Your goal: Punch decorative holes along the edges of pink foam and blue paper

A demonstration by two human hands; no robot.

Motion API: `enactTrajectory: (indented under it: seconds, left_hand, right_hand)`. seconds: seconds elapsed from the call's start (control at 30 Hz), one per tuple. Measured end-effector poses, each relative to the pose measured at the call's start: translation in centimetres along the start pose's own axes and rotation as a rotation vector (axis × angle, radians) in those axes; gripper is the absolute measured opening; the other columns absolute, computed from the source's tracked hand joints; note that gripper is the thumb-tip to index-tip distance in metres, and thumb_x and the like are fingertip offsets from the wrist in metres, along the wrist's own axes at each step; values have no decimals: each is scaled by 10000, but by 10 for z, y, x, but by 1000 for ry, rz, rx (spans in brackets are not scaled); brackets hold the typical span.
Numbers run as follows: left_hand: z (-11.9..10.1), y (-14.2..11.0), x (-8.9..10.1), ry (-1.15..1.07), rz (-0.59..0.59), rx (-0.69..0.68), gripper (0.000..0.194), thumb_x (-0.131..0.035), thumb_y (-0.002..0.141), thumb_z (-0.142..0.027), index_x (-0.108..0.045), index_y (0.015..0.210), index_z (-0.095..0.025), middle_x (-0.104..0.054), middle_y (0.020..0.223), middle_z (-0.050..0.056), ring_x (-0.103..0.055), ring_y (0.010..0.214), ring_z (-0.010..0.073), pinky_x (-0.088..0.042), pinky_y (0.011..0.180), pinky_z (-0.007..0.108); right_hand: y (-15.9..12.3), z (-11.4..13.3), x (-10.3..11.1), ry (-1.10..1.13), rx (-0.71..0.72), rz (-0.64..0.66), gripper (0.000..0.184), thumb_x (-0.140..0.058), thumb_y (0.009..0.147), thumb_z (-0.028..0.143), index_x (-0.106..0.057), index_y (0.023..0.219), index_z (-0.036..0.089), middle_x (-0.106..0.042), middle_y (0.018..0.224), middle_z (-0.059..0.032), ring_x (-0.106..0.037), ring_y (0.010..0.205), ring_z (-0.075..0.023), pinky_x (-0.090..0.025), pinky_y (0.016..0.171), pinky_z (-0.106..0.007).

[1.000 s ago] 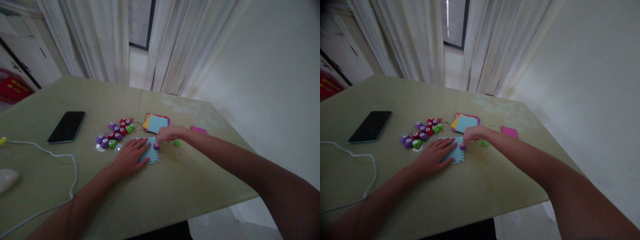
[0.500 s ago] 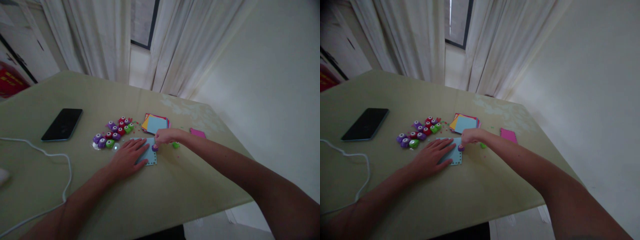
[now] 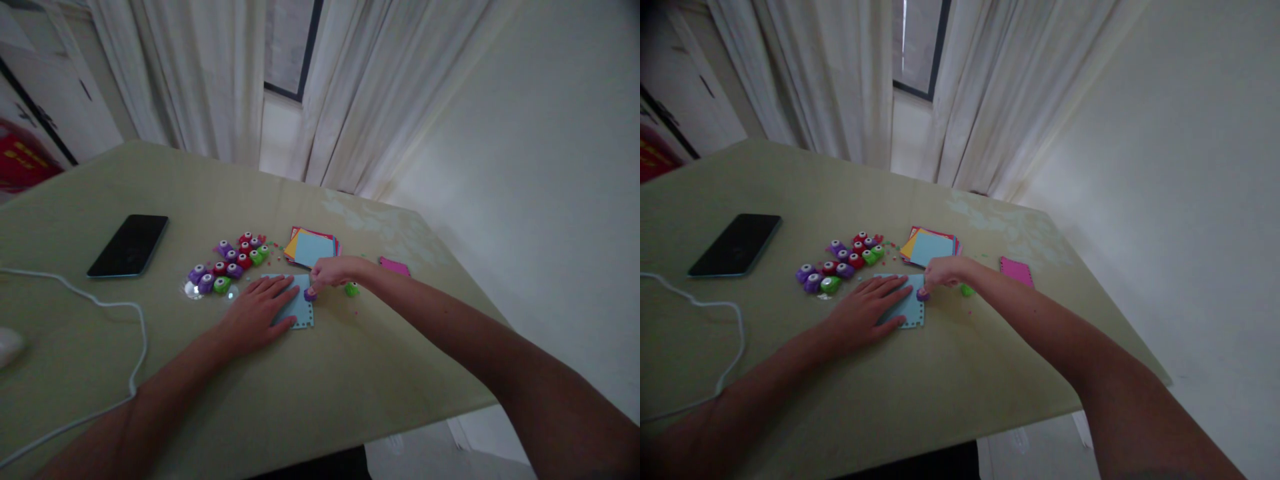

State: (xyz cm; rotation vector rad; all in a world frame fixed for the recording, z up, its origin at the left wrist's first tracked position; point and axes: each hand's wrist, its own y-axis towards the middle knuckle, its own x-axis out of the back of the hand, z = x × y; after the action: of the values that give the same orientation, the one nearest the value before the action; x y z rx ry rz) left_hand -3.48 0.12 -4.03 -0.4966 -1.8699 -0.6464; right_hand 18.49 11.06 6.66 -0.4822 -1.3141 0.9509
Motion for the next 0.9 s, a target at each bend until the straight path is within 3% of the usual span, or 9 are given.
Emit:
enactTrajectory:
  seconds: [0.23,0.4,0.53,0.63,0.77,0.9]
  left_hand:
    - [0,0,3,12,6,10,625,-508,1072,-558,-528,1616,-252,-481,1699,102,-480,1534,340,-340,1267,546]
    - [-1,1,4,8,12,10,628,-520,1067,-552,-535,1613,-241,-479,1699,107,-482,1533,345,-347,1270,548]
    - [0,2,3,23,16,9,624,-534,1065,-537,-539,1611,-236,-486,1695,106,-484,1533,342,-346,1276,540]
    - [0,2,3,20,13,4,624,-533,1066,-538,-534,1613,-238,-479,1700,103,-487,1531,346,-357,1269,549]
    - [0,2,4,14,9,1,614,-535,1066,-522,-536,1608,-235,-482,1698,101,-492,1527,345,-367,1262,557]
    - [-1,2,4,20,13,0,613,-528,1068,-514,-531,1609,-225,-480,1699,106,-489,1528,340,-360,1265,560]
  right_hand:
    - [-10,-17,-7,71,19,-184,523,-885,798,607,-585,707,188,-506,638,44,-429,586,-110,-291,528,-255]
    - [-18,-27,-26,172,221,-495,398,-929,785,435,-724,975,152,-620,759,26,-540,689,-132,-368,614,-232]
    - [-23,-28,-48,38,368,-523,291,-858,884,345,-781,1097,163,-685,818,8,-597,729,-136,-418,686,-232]
    - [-31,-30,-57,-55,318,-561,200,-812,922,319,-800,1059,175,-718,843,-5,-629,765,-147,-422,719,-238]
    - [-46,-43,-58,-143,145,-655,122,-779,889,236,-787,983,160,-746,870,-58,-660,814,-212,-409,711,-275]
    - [-58,-48,-56,-221,23,-744,173,-760,881,232,-756,1029,143,-768,1042,-151,-689,949,-296,-429,733,-310]
